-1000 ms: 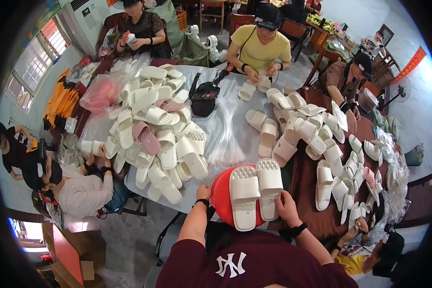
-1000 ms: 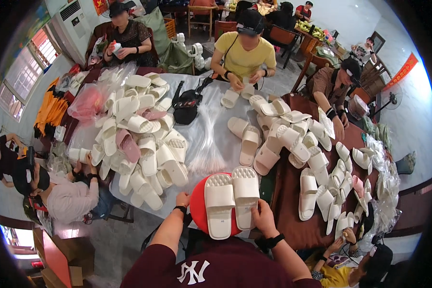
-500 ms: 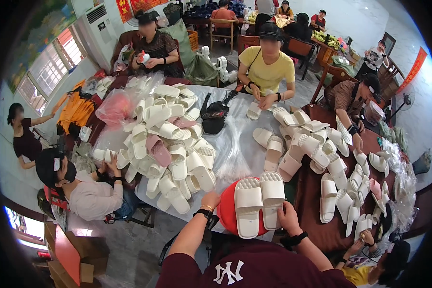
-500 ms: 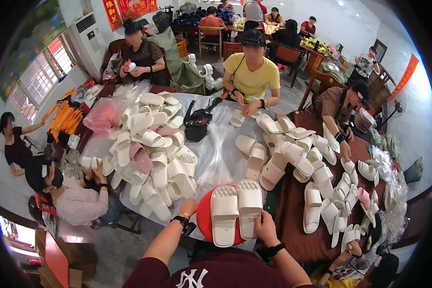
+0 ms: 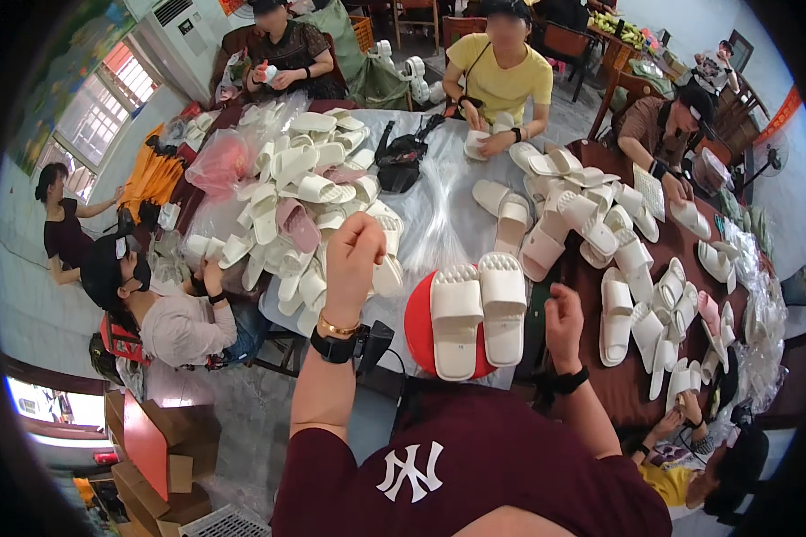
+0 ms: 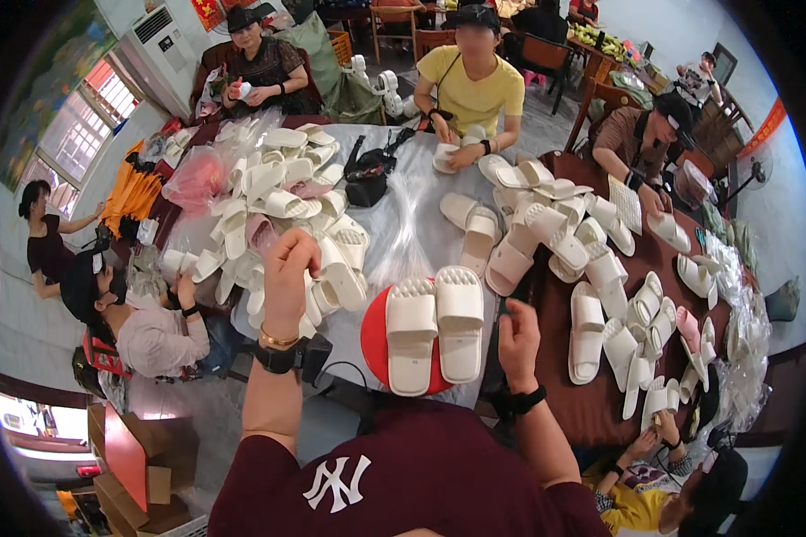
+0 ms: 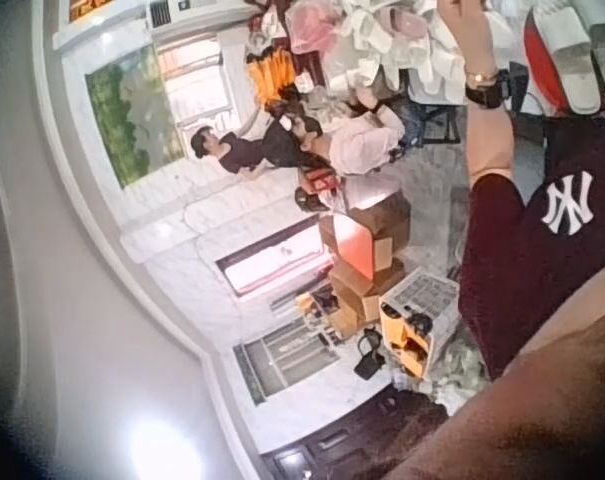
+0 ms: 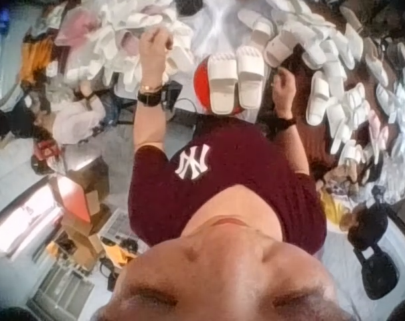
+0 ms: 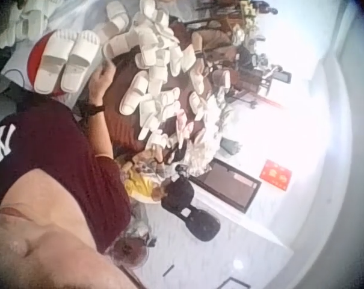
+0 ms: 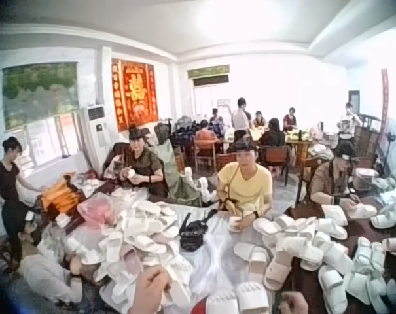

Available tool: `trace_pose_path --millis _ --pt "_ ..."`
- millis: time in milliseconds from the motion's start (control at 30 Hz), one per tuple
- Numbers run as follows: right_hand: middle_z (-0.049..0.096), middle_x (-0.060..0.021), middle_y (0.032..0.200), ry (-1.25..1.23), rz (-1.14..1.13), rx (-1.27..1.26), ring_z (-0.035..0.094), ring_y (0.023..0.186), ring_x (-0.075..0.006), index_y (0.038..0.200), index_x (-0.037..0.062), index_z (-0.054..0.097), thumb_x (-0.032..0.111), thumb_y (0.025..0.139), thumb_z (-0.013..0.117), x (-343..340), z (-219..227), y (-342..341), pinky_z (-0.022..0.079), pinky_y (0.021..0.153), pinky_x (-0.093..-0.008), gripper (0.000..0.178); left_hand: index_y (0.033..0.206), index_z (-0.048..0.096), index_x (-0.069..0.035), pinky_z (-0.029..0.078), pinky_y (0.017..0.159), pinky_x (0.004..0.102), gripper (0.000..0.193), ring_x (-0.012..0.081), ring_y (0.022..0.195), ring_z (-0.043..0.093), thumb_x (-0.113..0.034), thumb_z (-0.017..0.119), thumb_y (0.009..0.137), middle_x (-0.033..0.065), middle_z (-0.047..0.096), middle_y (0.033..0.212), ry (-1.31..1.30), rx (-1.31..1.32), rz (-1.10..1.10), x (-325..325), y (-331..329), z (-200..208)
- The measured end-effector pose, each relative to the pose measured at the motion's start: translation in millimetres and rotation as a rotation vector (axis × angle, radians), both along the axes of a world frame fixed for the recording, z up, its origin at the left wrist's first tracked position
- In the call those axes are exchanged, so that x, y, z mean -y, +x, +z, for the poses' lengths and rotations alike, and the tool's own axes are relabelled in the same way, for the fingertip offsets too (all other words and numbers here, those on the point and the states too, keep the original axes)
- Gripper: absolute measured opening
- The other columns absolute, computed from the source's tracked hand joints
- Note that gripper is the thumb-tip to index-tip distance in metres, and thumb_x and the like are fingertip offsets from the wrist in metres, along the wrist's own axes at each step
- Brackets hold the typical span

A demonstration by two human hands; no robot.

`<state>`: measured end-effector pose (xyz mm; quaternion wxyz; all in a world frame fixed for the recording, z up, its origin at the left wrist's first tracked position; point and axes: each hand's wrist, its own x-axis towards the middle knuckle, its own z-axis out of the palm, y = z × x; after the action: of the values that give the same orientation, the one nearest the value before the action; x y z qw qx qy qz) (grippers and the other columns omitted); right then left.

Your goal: The recorder is assembling white and pink slippers by attaching the straps to the soles at a large workshop table.

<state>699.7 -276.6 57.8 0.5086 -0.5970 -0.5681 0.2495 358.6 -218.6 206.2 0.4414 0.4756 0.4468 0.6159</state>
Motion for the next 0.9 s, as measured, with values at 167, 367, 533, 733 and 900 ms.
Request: trace_pose_path --millis 167,367,533,733,900 --pt "0.050 -0.0157 0.128 0.352 0.262 0.199 0.060 0.082 -0.0175 0.119 0.0021 0.054 -0.008 0.079 0.057 9 107 -36 0.051 0.074 -0.0287 0.041 0.079 0.056 0.000 0.040 0.053 0.0287 0.016 0.0125 0.055 0.048 -0.013 0.054 0.086 0.0077 0.053 0.061 -0.030 -0.617 -0.434 40 47 -2" --pt "0.064 -0.0155 0.092 -0.003 0.720 0.354 0.063 0.075 -0.0317 0.102 0.0060 0.061 0.013 0.083 0.062 33 80 -50 0.051 0.065 -0.0401 0.021 0.081 0.057 0.001 0.041 0.054 0.0299 0.017 0.0124 0.055 0.048 -0.015 0.055 0.086 0.0093 0.052 0.061 -0.038 -0.627 -0.759 65 71 -42" --pt "0.063 -0.0139 0.068 -0.292 0.660 0.503 0.062 0.067 -0.0347 0.079 0.0039 0.062 0.019 0.087 0.058 58 50 -42 0.050 0.061 -0.0415 0.018 0.081 0.059 -0.001 0.043 0.057 0.0270 0.016 0.0088 0.061 0.051 -0.015 0.055 0.088 0.0019 0.058 0.067 -0.308 -0.548 -0.637 63 48 -89" --pt "0.066 -0.0149 0.067 -0.736 0.636 0.400 0.064 0.056 -0.0289 0.075 -0.0013 0.065 0.021 0.086 0.051 49 34 -41 0.052 0.058 -0.0394 0.028 0.093 0.060 0.001 0.047 0.066 0.0242 0.019 0.0080 0.072 0.057 -0.018 0.057 0.092 0.0025 0.062 0.081 -0.301 -0.487 -0.410 49 38 -144" --pt "0.065 -0.0137 0.061 -0.943 0.607 0.095 0.062 0.048 -0.0196 0.073 -0.0075 0.065 0.015 0.084 0.046 41 26 -50 0.051 0.049 -0.0313 0.032 0.099 0.061 0.002 0.048 0.071 0.0265 0.021 0.0110 0.078 0.060 -0.018 0.060 0.091 0.0057 0.065 0.087 -0.251 -0.555 -0.263 34 32 -162"
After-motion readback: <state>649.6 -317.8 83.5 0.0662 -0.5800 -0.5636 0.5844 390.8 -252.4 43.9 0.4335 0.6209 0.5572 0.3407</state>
